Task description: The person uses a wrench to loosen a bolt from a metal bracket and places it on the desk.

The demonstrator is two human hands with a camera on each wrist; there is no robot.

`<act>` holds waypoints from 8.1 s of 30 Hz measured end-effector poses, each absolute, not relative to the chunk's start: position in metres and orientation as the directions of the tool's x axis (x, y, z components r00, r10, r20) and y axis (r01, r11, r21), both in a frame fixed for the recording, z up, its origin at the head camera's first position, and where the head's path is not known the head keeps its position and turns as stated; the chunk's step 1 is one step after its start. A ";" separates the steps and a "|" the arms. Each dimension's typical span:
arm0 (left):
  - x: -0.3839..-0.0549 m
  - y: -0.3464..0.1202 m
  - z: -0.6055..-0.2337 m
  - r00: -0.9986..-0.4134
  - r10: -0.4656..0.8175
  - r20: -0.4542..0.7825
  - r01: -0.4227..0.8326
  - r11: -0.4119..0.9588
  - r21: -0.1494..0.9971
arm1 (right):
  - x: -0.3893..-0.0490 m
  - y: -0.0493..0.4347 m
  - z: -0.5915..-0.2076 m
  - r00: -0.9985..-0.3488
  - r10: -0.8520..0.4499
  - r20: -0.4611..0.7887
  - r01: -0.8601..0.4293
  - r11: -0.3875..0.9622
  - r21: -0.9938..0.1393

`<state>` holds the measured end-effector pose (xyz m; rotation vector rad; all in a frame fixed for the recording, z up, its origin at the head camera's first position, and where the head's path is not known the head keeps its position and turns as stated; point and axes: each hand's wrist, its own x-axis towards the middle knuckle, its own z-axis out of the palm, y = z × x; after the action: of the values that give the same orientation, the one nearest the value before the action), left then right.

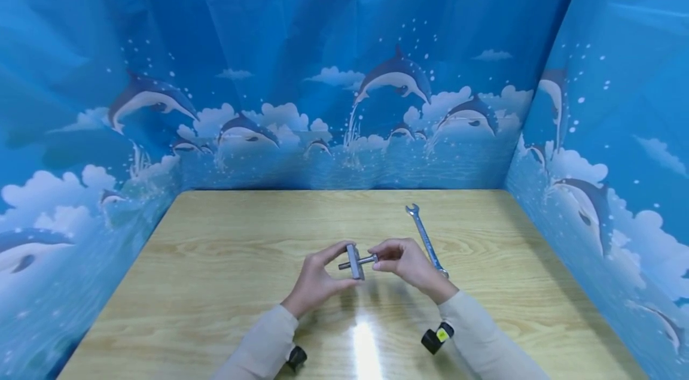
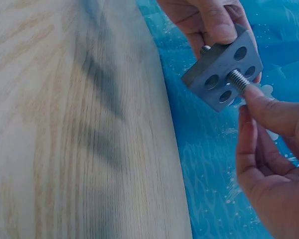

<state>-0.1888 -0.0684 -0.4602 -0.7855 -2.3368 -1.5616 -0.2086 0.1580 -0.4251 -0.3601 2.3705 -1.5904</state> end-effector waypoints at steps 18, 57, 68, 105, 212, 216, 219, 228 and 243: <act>-0.189 -0.067 -0.457 -0.846 0.294 0.446 0.523 0.287 0.803 | -0.212 0.167 -0.426 -0.859 -0.493 -0.140 -0.035 0.328 -0.944; -0.188 -0.067 -0.457 -0.851 0.266 0.453 0.518 0.284 0.807 | -0.209 0.153 -0.427 -0.922 -0.377 -0.092 -0.030 0.306 -0.952; -0.189 -0.068 -0.460 -0.852 0.256 0.456 0.518 0.292 0.804 | -0.210 0.155 -0.429 -0.906 -0.401 -0.138 -0.002 0.329 -0.944; -0.187 -0.069 -0.457 -0.806 0.296 0.513 0.590 0.322 0.741 | -0.212 0.162 -0.424 -0.902 -0.398 -0.167 0.038 0.312 -0.949; -0.186 -0.068 -0.454 -0.833 0.283 0.475 0.548 0.304 0.780 | -0.214 0.165 -0.421 -0.858 -0.483 -0.173 -0.030 0.384 -0.923; -0.187 -0.068 -0.455 -0.826 0.285 0.487 0.561 0.318 0.765 | -0.216 0.167 -0.422 -0.807 -0.540 -0.239 0.010 0.393 -0.920; -0.188 -0.068 -0.456 -0.809 0.294 0.509 0.587 0.338 0.736 | -0.217 0.168 -0.425 -0.787 -0.557 -0.266 0.072 0.345 -0.936; -0.188 -0.067 -0.458 -0.759 0.326 0.564 0.651 0.355 0.671 | -0.219 0.165 -0.430 -0.798 -0.491 -0.350 0.220 0.303 -0.927; -0.188 -0.067 -0.460 -0.741 0.348 0.575 0.670 0.335 0.662 | -0.219 0.163 -0.418 -0.811 -0.464 -0.356 0.238 0.294 -0.926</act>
<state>-0.1882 -0.0667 -0.4603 -0.9056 -2.2743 -1.3683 -0.2191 0.1632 -0.4179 -0.2010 1.9858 -1.5662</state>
